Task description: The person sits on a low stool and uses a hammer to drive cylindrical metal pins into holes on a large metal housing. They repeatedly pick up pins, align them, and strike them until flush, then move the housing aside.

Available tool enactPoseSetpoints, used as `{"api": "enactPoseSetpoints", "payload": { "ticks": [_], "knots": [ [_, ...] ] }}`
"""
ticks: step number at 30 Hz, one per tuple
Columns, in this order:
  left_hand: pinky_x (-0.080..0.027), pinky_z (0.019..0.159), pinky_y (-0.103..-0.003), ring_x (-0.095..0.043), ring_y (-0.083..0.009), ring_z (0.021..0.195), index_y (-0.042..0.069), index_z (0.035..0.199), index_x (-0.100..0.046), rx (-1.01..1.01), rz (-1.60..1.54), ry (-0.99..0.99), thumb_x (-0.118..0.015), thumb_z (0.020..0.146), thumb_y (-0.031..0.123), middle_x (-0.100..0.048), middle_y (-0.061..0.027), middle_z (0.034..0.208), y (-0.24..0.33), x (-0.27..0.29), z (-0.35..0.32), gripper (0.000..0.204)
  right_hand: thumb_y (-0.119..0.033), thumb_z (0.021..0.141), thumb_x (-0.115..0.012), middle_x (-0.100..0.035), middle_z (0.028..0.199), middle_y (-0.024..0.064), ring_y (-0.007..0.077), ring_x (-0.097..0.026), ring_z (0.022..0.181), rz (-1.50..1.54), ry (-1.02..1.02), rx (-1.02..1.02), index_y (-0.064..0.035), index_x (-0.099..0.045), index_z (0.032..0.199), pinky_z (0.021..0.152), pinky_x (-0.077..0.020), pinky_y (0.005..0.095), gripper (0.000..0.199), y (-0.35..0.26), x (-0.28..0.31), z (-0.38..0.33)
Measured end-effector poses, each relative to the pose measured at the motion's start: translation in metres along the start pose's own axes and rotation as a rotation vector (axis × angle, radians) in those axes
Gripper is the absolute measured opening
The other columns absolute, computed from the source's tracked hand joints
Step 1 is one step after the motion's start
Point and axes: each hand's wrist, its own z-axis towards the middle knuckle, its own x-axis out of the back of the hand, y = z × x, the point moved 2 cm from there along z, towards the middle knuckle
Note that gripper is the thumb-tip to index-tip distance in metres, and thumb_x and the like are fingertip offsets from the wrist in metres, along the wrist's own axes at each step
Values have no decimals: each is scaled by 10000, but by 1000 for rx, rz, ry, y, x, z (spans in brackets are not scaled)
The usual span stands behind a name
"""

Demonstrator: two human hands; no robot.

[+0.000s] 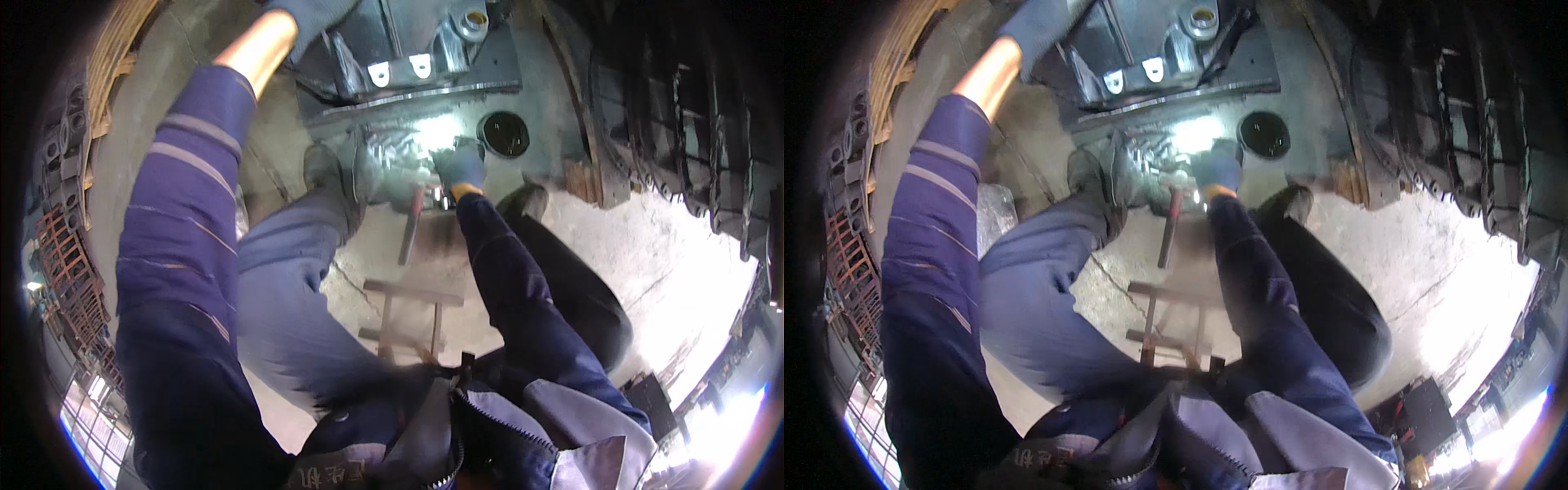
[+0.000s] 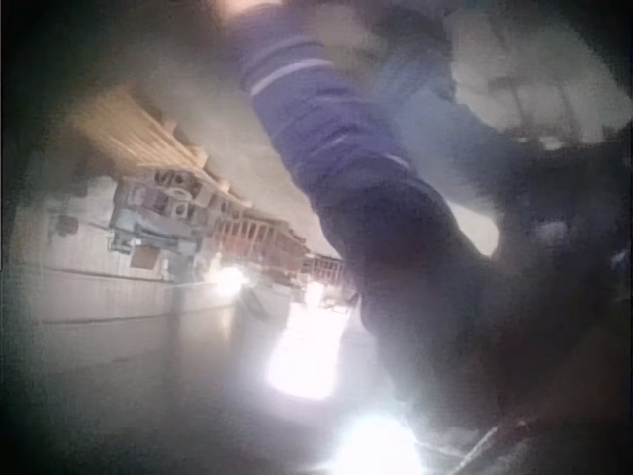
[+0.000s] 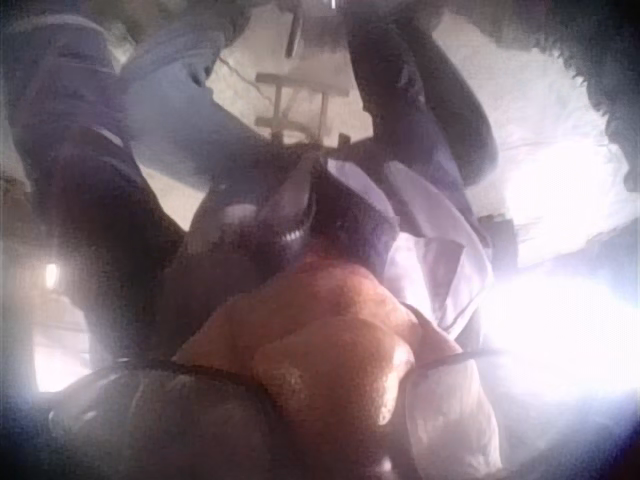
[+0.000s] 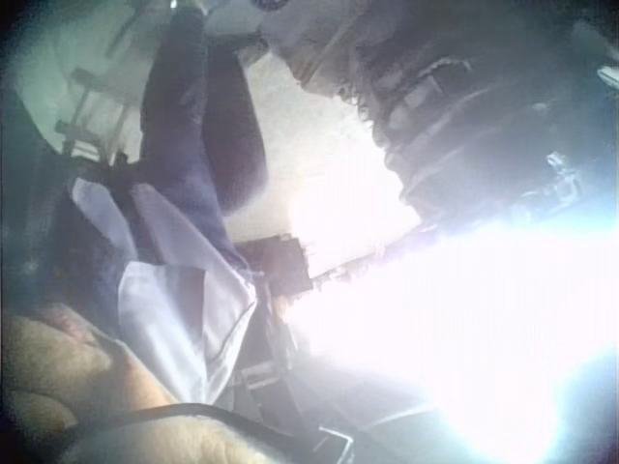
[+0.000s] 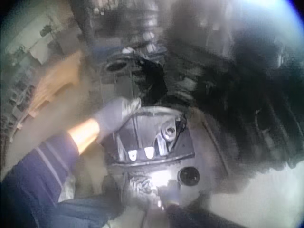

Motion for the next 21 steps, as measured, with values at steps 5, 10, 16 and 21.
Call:
{"api": "enactPoseSetpoints", "payload": {
  "ticks": [5,10,16,21],
  "knots": [
    [-486,827,-466,-650,-463,833,-45,931,-684,56,62,-14,-406,1034,646,-640,-302,835,-9,-3,7,752,-428,834,-720,-729,1071,245,422,-697,1037,31,11,-73,-101,-715,1164,871,-549,513,465,12,-12,15],
    [-507,851,-526,-679,-479,885,-37,834,-725,14,110,30,-388,1040,611,-684,-299,857,-7,-5,6,759,-406,868,-750,-748,920,181,303,-719,830,151,70,-133,-53,-746,1013,746,-550,443,382,28,18,11],
    [-485,894,-535,-661,-507,965,-52,929,-727,77,48,-8,-350,1032,643,-679,-330,948,-5,-2,3,797,-261,983,-718,-676,808,-18,69,-550,629,1167,124,195,-52,-745,954,547,-433,275,213,-52,169,-24],
    [-498,925,-513,-678,-474,1010,-35,985,-747,100,31,-29,-389,1032,613,-700,-309,1014,1,4,2,742,-220,999,-685,-723,847,56,87,-590,595,1023,58,371,9,-690,1119,506,-466,214,259,-149,271,-5]
  ]
}}
